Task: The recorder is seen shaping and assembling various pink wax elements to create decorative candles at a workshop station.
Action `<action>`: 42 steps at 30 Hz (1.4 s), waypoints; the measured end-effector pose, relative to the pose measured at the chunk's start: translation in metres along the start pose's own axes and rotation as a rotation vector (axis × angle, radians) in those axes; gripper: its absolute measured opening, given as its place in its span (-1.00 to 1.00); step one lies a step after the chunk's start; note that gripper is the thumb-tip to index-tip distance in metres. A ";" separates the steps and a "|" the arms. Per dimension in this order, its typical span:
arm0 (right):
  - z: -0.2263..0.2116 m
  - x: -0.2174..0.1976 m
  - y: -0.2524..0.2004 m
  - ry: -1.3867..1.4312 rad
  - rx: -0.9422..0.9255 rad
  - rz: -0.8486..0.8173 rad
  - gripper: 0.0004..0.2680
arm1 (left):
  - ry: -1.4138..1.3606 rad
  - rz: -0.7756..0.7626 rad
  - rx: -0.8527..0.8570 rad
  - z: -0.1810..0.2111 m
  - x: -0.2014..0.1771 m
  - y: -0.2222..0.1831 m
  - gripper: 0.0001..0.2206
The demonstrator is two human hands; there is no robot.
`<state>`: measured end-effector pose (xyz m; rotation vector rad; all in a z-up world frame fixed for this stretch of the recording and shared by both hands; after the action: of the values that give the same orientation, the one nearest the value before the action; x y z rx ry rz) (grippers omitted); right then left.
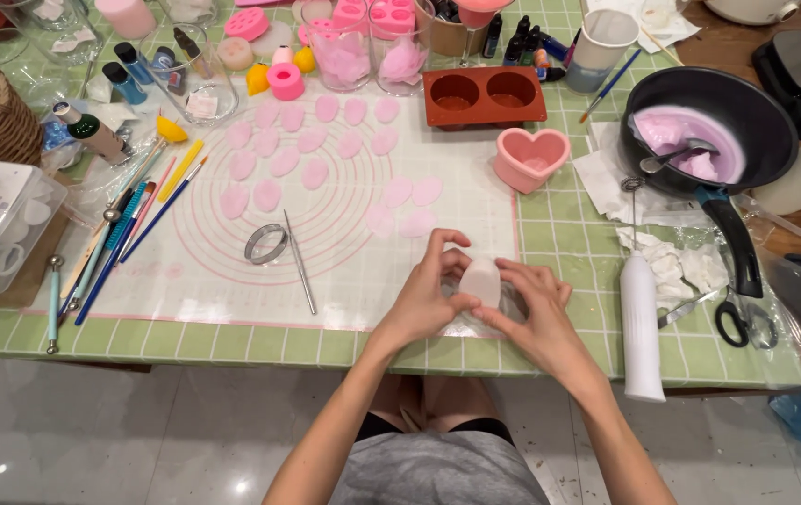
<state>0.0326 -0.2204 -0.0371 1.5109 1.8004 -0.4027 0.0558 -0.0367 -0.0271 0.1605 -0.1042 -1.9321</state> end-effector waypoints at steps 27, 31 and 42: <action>0.000 0.020 -0.008 0.099 -0.087 0.081 -0.75 | 0.301 0.223 0.182 0.016 0.009 -0.029 -0.79; -0.010 0.018 -0.003 0.131 -0.109 0.021 -0.81 | 0.310 0.272 0.172 0.019 0.011 -0.031 -0.83; 0.005 0.023 -0.005 0.101 -0.099 0.050 -0.81 | 0.413 0.134 0.174 0.037 0.014 -0.020 -0.70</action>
<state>0.0282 -0.2087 -0.0573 1.5271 1.8288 -0.2125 0.0263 -0.0432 0.0057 0.6472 -0.0067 -1.7192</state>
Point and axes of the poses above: each hand's wrist, its own y-axis towards the middle knuckle, its own x-axis out of the palm, z = x × y, the point moved 4 cm from there along y, towards the middle knuckle, and after that the axes turned 2 degrees about -x, right-handed, at the moved point
